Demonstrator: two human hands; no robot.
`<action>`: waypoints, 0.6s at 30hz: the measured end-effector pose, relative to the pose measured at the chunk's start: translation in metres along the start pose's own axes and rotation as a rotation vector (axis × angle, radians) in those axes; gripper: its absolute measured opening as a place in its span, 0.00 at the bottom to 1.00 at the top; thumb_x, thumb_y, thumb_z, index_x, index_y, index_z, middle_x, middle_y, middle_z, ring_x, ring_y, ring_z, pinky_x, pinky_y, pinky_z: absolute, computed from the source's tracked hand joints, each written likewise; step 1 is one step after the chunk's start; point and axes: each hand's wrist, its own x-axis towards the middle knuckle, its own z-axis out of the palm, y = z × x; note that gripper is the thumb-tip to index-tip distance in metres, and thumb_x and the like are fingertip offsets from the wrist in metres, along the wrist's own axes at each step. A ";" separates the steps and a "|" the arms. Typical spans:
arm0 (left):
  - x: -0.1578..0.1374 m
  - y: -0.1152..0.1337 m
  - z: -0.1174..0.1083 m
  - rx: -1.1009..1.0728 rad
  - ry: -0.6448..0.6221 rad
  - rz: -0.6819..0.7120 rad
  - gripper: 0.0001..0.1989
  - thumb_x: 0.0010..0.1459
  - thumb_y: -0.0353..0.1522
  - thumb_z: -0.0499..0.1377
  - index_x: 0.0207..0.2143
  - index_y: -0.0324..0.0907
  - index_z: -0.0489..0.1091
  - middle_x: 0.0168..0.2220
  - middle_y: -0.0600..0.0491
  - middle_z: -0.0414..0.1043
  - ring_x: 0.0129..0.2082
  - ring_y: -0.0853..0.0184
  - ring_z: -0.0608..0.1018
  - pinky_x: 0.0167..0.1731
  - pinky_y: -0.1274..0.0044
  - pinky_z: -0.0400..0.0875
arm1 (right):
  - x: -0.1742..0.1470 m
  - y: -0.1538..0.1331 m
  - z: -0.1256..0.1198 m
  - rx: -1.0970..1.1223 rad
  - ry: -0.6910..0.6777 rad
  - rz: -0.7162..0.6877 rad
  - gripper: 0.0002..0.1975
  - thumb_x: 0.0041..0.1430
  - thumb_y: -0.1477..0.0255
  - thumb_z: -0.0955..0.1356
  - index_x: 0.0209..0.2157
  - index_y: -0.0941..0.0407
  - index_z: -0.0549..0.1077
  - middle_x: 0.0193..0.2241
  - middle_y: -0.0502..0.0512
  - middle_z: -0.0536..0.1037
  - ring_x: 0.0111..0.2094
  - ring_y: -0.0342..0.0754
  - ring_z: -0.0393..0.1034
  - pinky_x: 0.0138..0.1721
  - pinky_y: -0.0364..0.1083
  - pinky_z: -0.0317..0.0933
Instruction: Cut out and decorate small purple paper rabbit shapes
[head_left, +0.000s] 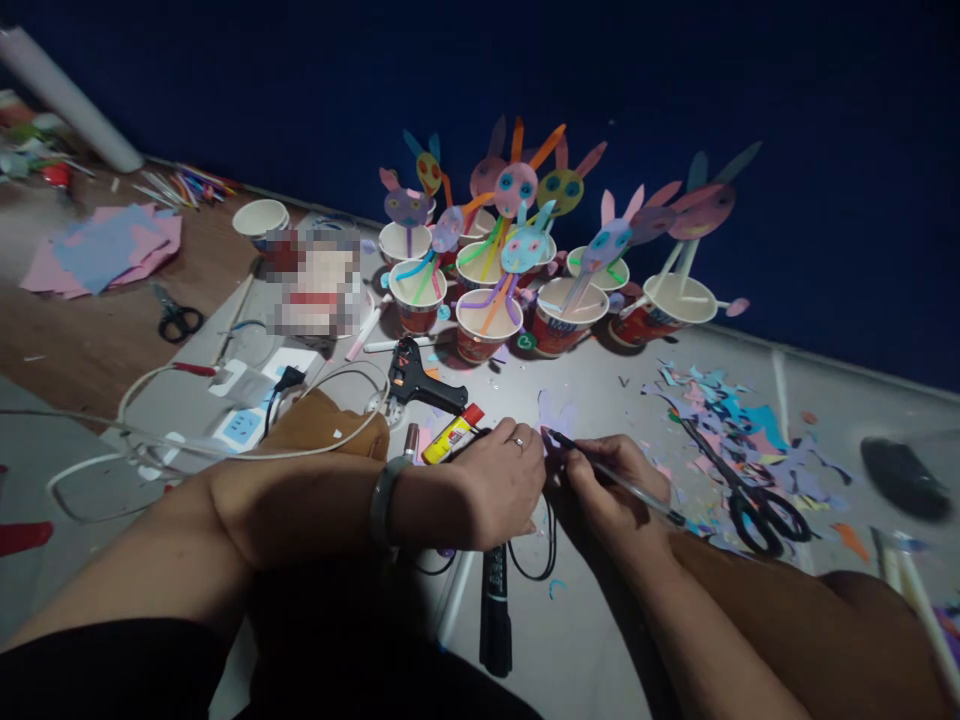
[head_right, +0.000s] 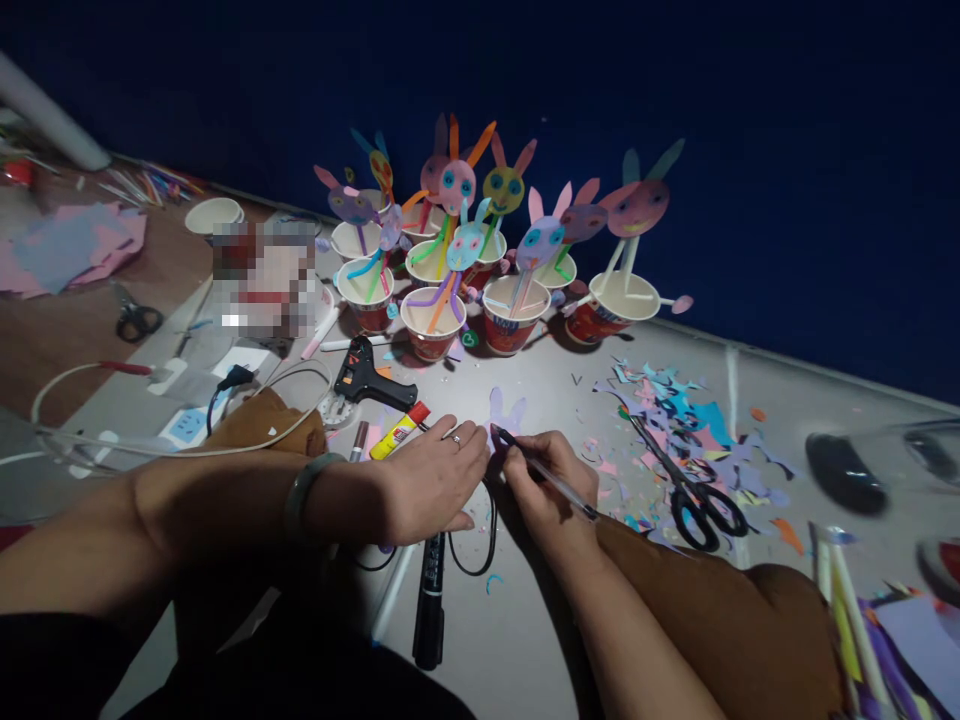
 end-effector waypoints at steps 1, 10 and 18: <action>0.000 0.000 0.000 0.002 -0.002 0.002 0.38 0.60 0.51 0.54 0.61 0.28 0.62 0.62 0.35 0.62 0.58 0.52 0.65 0.58 0.64 0.56 | 0.000 0.000 0.000 0.005 -0.001 0.003 0.07 0.53 0.65 0.68 0.29 0.54 0.73 0.21 0.51 0.77 0.21 0.46 0.70 0.24 0.45 0.61; 0.001 -0.001 0.000 0.001 -0.012 0.018 0.35 0.61 0.50 0.53 0.58 0.29 0.65 0.61 0.35 0.62 0.56 0.52 0.66 0.57 0.64 0.56 | 0.000 -0.002 0.001 0.000 -0.001 0.036 0.08 0.53 0.64 0.68 0.29 0.54 0.74 0.21 0.51 0.78 0.22 0.47 0.71 0.25 0.45 0.63; 0.001 -0.001 -0.001 -0.006 -0.024 0.016 0.36 0.60 0.50 0.54 0.59 0.29 0.64 0.61 0.35 0.63 0.57 0.51 0.65 0.57 0.64 0.55 | -0.001 0.003 0.003 -0.005 0.055 0.032 0.07 0.52 0.65 0.67 0.28 0.54 0.73 0.22 0.52 0.78 0.23 0.48 0.71 0.27 0.46 0.64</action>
